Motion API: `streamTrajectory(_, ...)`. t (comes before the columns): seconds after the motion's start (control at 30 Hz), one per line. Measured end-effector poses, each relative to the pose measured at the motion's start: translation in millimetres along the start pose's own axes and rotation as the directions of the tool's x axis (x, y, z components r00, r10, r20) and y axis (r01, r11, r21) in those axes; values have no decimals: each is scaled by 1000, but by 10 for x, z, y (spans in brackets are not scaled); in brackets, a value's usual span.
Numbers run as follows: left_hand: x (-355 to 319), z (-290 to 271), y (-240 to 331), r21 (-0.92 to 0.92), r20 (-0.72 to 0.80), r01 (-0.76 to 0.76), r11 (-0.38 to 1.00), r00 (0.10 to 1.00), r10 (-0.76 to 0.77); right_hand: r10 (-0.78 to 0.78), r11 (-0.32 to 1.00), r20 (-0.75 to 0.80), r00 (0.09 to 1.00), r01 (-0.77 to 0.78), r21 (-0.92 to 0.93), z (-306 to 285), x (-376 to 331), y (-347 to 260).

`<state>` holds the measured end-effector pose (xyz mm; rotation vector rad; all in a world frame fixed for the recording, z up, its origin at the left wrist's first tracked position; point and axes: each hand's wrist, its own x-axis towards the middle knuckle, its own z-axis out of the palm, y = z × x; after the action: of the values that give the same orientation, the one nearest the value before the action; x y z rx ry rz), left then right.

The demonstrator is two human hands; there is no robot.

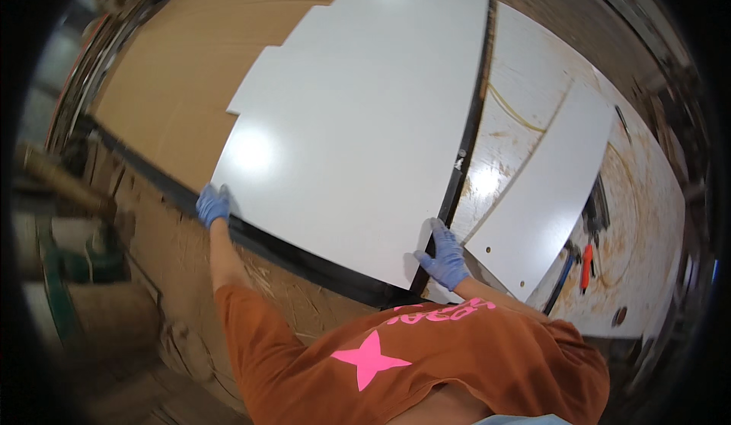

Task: The person assembles white panels using a pneumatic nail gun and a hammer, aligning pieces on a workbench and securing them. They briefly interact with a control panel and keyboard, then return to fastening panels and wiping the surface.

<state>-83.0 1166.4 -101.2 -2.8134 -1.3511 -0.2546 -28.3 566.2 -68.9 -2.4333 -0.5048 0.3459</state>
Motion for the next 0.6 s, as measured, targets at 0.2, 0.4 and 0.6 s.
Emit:
streamTrajectory(0.2, 244, 26, 174, -212, 91, 190, 959, 981, -174, 169, 986, 83, 982, -168, -25, 33, 91, -261)
streamTrajectory(0.4, 206, 38, 183, -132, -44, 121, 984, 991, -128, 208, 977, 139, 968, -212, 14, -43, 74, -374)
streamTrajectory(0.6, 372, 149, 222, -232, 50, 118, 966, 993, -109, 226, 972, 152, 962, -232, 29, -13, 148, -442)
